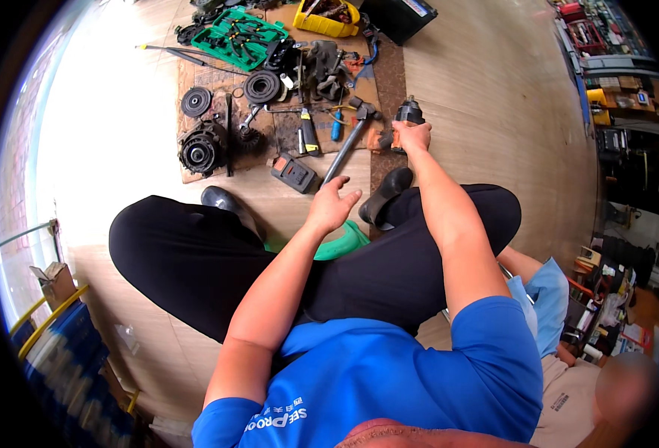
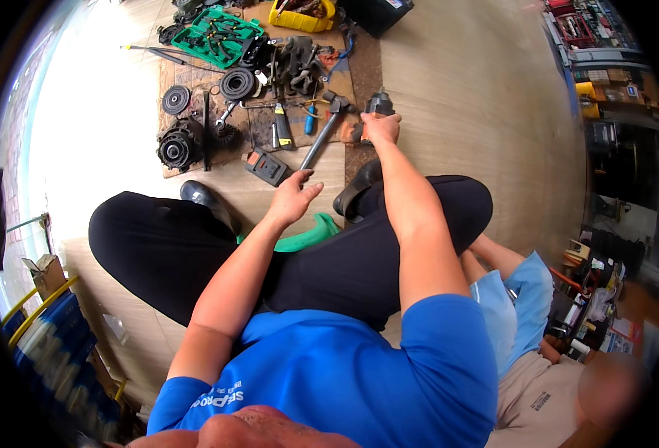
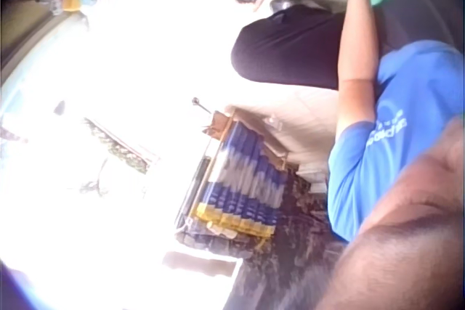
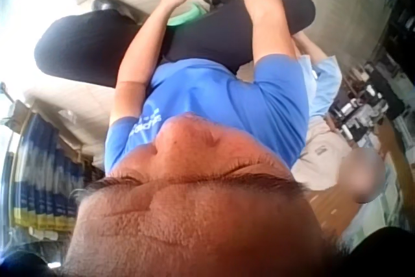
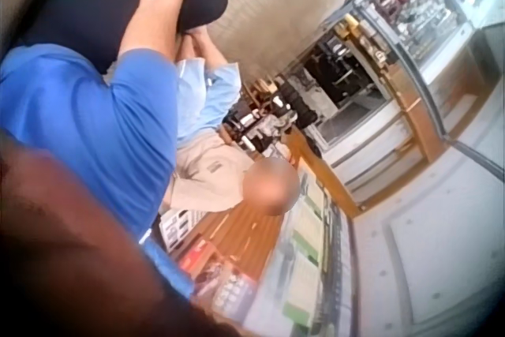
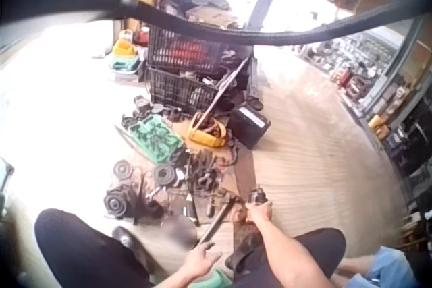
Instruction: The person uses a cordless impact wrench to disassemble motor parts on the floor and then uses a digital multimeter to test electrical leads on the components.
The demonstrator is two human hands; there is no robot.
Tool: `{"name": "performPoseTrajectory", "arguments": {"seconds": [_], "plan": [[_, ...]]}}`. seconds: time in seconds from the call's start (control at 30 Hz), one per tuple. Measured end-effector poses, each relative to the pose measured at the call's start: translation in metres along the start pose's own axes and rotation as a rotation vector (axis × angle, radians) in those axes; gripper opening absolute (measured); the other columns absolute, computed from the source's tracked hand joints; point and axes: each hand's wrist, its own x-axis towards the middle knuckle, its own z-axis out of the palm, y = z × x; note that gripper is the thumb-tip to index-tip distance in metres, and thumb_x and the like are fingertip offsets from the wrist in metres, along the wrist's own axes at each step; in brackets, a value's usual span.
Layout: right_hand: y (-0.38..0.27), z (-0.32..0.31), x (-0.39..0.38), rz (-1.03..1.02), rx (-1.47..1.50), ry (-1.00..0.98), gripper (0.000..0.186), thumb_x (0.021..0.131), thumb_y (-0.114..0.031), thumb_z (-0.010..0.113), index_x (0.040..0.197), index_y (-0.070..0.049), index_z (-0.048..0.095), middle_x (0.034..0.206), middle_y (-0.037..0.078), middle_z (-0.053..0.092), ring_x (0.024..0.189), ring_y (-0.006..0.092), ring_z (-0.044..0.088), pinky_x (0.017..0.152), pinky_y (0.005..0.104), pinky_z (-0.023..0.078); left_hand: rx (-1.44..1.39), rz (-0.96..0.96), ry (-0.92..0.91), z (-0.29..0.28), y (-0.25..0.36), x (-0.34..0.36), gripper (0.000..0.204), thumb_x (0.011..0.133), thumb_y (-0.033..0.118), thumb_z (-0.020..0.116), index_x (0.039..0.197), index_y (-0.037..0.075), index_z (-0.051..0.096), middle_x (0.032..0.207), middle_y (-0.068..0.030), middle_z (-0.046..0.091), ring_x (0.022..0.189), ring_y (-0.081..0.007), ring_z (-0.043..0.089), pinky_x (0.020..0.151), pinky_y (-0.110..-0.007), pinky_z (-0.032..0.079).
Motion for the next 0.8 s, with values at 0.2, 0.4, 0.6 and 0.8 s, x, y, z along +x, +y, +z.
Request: {"name": "performPoseTrajectory", "arguments": {"seconds": [0.2,0.4,0.6,0.8], "plan": [[0.004,0.019,0.016,-0.021,-0.057,0.033,0.089,0.065,-0.039,0.084,0.122,0.011,0.038,0.117,0.029,0.06,0.108,0.0379,0.062,0.094,0.043,0.048,0.078,0.053,-0.101,0.002,-0.003,0.0,0.055,0.085,0.032,0.069,0.126,-0.002,0.056,0.125,-0.0248,0.059,0.119,-0.0379,0.055,0.101,-0.042,0.044],[0.002,0.025,0.024,0.017,-0.068,0.006,0.087,0.067,-0.042,0.082,0.125,0.006,0.039,0.12,0.026,0.059,0.112,0.0373,0.06,0.095,0.0442,0.047,0.126,0.045,-0.127,0.003,-0.004,0.006,0.056,0.085,0.032,0.068,0.128,-0.002,0.055,0.124,-0.025,0.059,0.118,-0.0381,0.055,0.1,-0.042,0.044],[-0.01,0.016,0.02,0.064,-0.11,0.011,0.085,0.068,-0.041,0.08,0.127,0.005,0.04,0.123,0.025,0.059,0.114,0.0365,0.059,0.097,0.0447,0.046,0.178,0.055,-0.163,0.005,-0.002,0.006,0.055,0.087,0.032,0.067,0.128,-0.002,0.055,0.126,-0.0244,0.059,0.119,-0.0372,0.056,0.1,-0.041,0.045],[0.001,0.011,0.024,0.043,-0.094,0.022,0.092,0.064,-0.045,0.084,0.127,0.004,0.04,0.123,0.025,0.058,0.114,0.0375,0.058,0.097,0.0458,0.046,0.194,0.05,-0.203,0.005,0.005,0.004,0.056,0.086,0.033,0.068,0.128,-0.002,0.054,0.127,-0.0246,0.058,0.121,-0.0371,0.055,0.101,-0.041,0.044]]}}
